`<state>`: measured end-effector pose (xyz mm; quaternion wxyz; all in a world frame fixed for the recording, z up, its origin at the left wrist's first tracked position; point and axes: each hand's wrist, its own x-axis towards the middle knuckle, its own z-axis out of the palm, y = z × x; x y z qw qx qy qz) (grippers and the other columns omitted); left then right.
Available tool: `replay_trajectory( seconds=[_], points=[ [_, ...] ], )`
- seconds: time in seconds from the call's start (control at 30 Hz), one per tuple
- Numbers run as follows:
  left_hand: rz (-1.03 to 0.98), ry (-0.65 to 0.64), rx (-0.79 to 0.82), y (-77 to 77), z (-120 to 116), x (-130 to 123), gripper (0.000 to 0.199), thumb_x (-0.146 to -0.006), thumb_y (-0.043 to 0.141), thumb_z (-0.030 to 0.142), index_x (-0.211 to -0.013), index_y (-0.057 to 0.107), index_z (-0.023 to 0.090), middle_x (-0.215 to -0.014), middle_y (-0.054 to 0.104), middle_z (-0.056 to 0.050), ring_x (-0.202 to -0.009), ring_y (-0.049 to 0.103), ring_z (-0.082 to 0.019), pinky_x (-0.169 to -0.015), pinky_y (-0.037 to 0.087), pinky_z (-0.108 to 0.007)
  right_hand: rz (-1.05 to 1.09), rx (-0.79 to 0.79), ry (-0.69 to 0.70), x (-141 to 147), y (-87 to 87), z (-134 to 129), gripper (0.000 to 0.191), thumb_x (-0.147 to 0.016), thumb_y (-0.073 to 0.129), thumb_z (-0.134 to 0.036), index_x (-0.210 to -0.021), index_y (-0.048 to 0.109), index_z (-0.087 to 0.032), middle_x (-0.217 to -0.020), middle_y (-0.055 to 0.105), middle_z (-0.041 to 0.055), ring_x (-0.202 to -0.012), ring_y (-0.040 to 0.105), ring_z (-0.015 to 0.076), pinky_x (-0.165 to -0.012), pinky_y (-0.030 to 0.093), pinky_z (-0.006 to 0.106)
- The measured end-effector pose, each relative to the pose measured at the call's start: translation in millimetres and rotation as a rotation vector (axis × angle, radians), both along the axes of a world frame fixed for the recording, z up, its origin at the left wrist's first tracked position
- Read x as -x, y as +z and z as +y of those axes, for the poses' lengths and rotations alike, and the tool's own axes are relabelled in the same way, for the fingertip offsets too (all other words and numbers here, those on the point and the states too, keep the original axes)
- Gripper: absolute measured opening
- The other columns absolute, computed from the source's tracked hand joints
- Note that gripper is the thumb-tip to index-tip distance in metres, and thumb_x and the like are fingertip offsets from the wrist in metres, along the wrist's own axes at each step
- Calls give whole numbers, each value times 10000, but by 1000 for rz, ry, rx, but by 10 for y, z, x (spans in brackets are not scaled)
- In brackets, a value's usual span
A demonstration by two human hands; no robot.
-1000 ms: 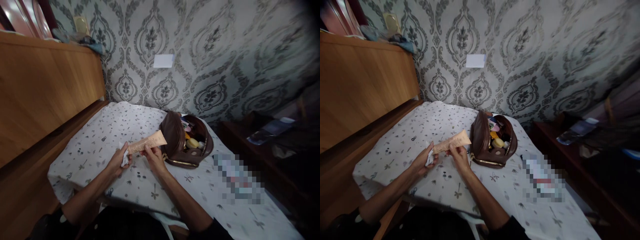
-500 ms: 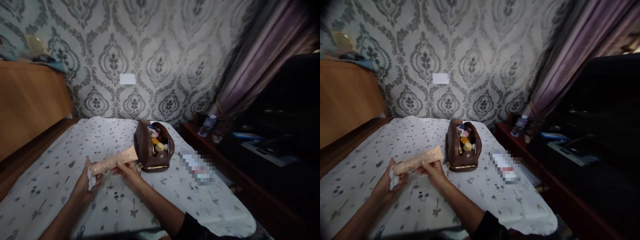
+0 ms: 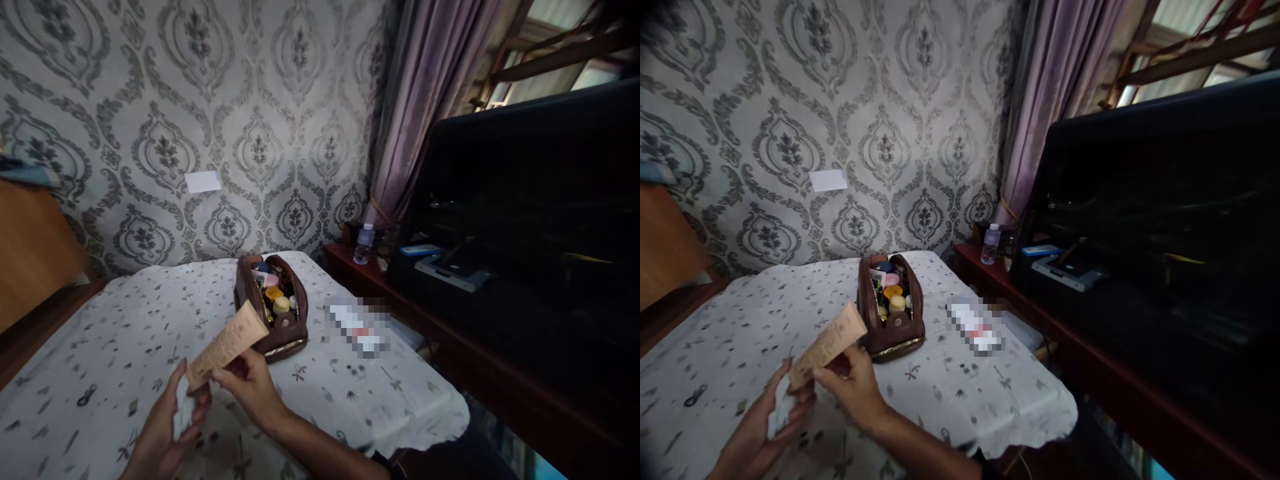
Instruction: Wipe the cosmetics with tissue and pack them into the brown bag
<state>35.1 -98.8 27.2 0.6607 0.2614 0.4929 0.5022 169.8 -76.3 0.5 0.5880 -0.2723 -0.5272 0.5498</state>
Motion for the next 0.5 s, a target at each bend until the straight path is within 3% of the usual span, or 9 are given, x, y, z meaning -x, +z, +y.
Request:
replay_trajectory(
  seconds=[0.1,0.23,0.4,0.5],
  points=[
    [-121,-93,78,-6,-65,-269,475,-657,737,587,-718,498,182,-482,504,48,-324,355,-38,-284,178,-112,-93,-40,-111,-153,47,-86,341,-751,722,-464,-934,671,-181,-855,689,22,-805,612,180,-782,486,300],
    [-110,-166,149,10,-70,-522,454,-781,618,615,-731,516,175,-444,522,32,-275,375,-50,-280,152,-119,-75,-68,-113,-362,99,-183,353,-767,712,-445,-1012,647,-200,-933,683,23,-864,605,185,-819,482,304],
    [56,-370,35,76,-55,-675,556,-729,572,739,-713,523,186,-373,473,47,-246,370,-73,-273,156,-147,-22,20,-216,-668,301,-132,415,-780,679,-527,-1023,619,-196,-860,659,19,-743,596,164,-640,479,260],
    [185,-393,-96,116,-69,-657,574,-703,558,773,-736,525,201,-396,487,55,-272,389,-81,-286,207,-156,-208,21,-337,-925,564,67,434,-804,618,-561,-984,625,-166,-770,626,14,-654,551,149,-544,409,244]
  ],
)
